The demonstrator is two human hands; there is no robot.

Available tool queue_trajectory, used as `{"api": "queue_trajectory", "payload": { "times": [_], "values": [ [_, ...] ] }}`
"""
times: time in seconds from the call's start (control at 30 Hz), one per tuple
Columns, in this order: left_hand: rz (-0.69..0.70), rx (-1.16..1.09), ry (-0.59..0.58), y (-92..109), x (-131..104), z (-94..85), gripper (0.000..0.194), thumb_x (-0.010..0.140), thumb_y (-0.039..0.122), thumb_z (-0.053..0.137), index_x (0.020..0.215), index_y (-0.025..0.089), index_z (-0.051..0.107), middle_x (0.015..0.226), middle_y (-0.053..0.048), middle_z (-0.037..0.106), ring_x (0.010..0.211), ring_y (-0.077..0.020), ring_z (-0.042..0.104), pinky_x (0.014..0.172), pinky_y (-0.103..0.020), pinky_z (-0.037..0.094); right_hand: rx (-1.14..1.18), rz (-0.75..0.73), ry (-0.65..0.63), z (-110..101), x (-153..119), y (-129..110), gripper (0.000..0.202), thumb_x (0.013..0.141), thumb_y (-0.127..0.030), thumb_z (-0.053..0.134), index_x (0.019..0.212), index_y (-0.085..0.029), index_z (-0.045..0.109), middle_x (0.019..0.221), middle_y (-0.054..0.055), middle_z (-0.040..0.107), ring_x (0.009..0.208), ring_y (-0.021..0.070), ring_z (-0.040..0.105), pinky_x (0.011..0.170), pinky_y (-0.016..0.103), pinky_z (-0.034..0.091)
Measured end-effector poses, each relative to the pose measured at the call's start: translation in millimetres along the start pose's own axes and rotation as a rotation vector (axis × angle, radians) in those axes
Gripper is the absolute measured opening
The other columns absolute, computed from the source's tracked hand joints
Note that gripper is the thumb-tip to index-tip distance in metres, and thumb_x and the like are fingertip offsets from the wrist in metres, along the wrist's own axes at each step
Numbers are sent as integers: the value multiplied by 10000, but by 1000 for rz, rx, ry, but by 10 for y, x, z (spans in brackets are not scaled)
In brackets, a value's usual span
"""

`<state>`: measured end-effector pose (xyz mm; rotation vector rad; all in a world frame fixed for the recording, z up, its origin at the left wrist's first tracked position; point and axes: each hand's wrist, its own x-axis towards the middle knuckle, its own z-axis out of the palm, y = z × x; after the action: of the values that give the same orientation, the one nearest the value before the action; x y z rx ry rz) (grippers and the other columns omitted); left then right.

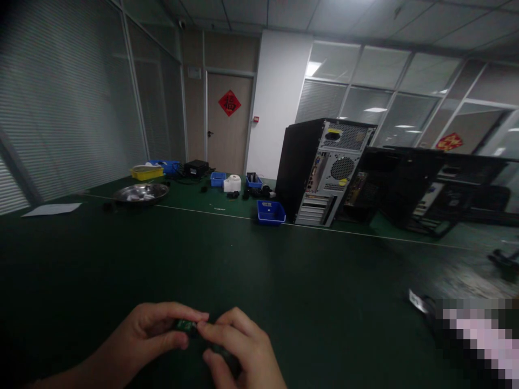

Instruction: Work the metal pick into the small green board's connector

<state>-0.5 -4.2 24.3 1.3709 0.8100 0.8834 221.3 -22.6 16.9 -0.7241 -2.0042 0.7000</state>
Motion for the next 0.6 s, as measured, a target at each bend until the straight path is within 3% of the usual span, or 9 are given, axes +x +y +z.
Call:
{"api": "queue_trajectory", "payload": {
  "times": [0.23, 0.43, 0.5, 0.6],
  "values": [
    [-8, -78, 4, -2, 19, 24, 213, 736, 202, 808, 938, 270, 812, 889, -20, 812, 704, -154, 677, 706, -259, 521, 55, -3, 13, -7, 19, -36, 409, 822, -56, 599, 1174, -249, 680, 939, 104, 679, 815, 208, 674, 689, 288, 529],
    [-36, 9, 135, 12, 37, 8, 240, 762, 216, 770, 996, 264, 795, 1050, -37, 792, 977, -238, 693, 887, -337, 518, 10, 73, -7, -23, 36, -79, 307, 836, -94, 586, 1093, -228, 688, 916, 97, 694, 830, 218, 675, 715, 302, 531],
    [-44, 4, 112, 4, 33, -2, 266, 784, 256, 756, 1049, 278, 779, 1123, -37, 775, 1061, -260, 674, 937, -356, 503, 38, 64, -44, -21, 38, -81, 274, 834, -99, 593, 1063, -214, 689, 933, 100, 706, 844, 216, 682, 729, 294, 534],
    [-67, 25, 42, 6, 13, -4, 291, 871, 367, 668, 1140, 285, 745, 1154, -50, 764, 1034, -267, 681, 954, -397, 495, 83, 46, -77, -24, 49, -102, 298, 840, -88, 594, 1100, -214, 669, 1005, 104, 725, 921, 217, 694, 801, 299, 541]
  ]
}}
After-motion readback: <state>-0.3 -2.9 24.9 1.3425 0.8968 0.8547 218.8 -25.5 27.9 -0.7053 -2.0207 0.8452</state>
